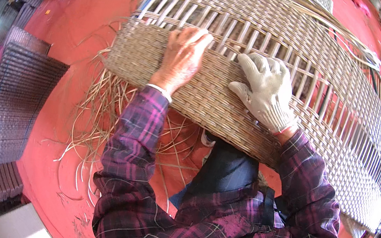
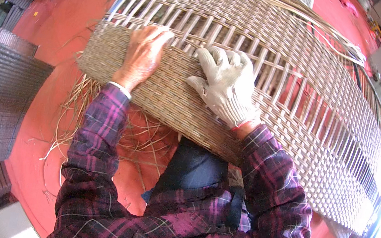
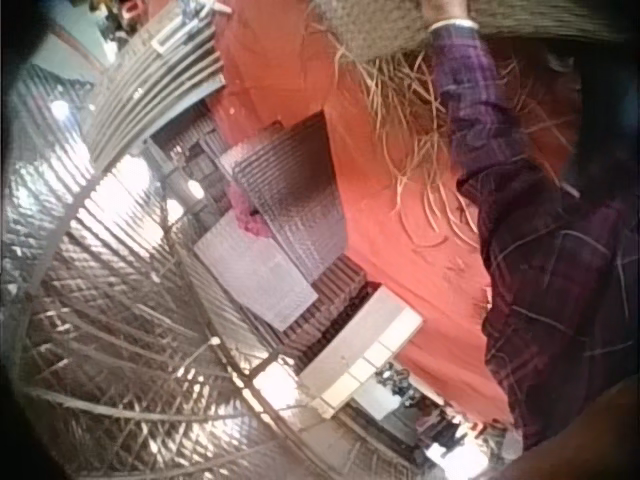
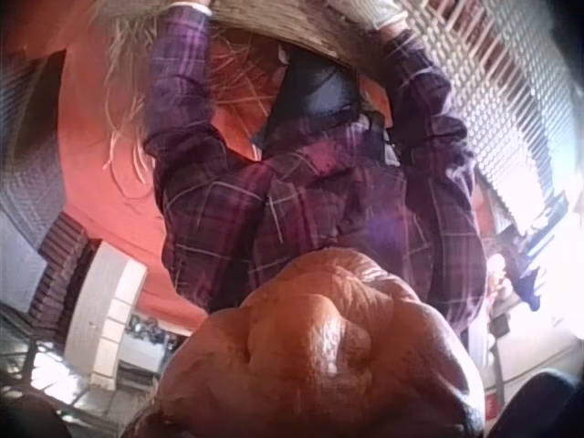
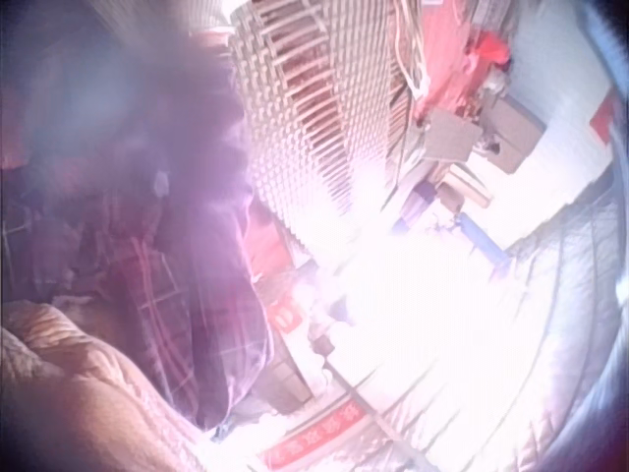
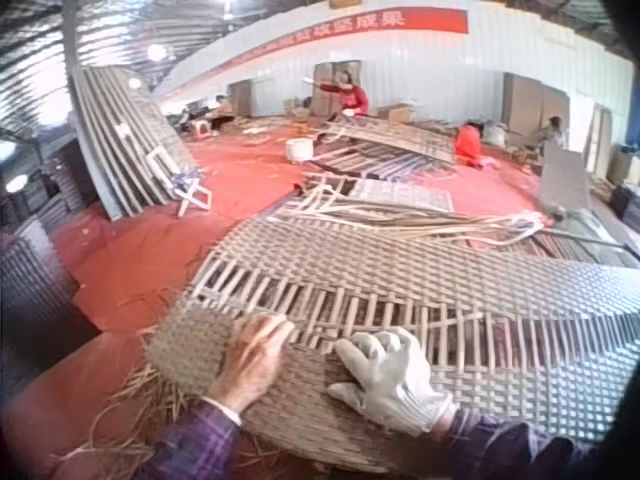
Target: The person weaves a large wicker basket by hand, interlacing thin strips through vertical ribs. They periodically rotate the basket and pull new strips into place to continue the weave pattern.
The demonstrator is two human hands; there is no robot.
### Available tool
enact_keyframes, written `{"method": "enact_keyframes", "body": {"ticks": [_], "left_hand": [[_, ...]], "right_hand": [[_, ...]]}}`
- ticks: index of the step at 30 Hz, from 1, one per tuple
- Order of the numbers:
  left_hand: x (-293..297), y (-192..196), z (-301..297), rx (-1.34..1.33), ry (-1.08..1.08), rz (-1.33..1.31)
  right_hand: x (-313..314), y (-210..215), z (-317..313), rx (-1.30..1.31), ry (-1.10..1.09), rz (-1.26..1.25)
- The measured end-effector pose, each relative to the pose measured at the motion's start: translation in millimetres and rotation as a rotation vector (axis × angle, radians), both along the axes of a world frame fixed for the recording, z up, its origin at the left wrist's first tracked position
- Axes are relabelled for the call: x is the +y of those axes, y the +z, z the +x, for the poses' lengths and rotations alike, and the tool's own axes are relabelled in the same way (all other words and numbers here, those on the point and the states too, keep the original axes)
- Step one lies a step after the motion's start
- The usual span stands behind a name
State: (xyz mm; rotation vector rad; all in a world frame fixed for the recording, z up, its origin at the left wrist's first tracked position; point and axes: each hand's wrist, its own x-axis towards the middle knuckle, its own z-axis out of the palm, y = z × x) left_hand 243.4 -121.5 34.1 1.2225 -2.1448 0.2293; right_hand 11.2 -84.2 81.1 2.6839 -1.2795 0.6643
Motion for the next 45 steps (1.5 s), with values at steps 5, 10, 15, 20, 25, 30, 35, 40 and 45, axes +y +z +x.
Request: {"method": "enact_keyframes", "body": {"ticks": [5,10,15,20,25,30,35,40,45], "left_hand": [[-3.7,-0.6,-3.8,-0.066,0.073,0.041],[-11.5,-1.7,0.1,0.001,0.102,-0.005],[-12.3,-4.4,6.2,-0.059,0.105,0.011],[-11.3,-6.1,7.2,-0.086,0.086,-0.017],[-9.6,-2.7,8.0,-0.11,0.073,-0.003],[-6.7,0.8,0.9,-0.229,0.196,0.035],[-8.0,4.3,0.8,-0.26,0.206,0.125],[-17.7,3.8,3.4,-0.226,0.199,0.091],[-49.2,8.3,6.6,-0.153,0.11,0.093]], "right_hand": [[-13.9,-3.2,20.5,0.021,-0.14,0.104],[-14.4,-7.0,26.8,-0.038,-0.209,0.199],[-10.2,-14.1,26.4,-0.085,-0.168,0.084],[-7.3,-15.1,28.9,-0.169,-0.151,0.061],[-10.9,-12.2,36.9,-0.1,-0.06,-0.078],[-17.7,-11.5,41.1,0.007,-0.089,-0.015],[-28.1,-9.4,42.2,0.116,-0.169,0.061],[-47.9,-2.6,41.0,0.128,-0.135,0.051],[-70.4,4.4,37.7,0.07,-0.122,0.255]]}}
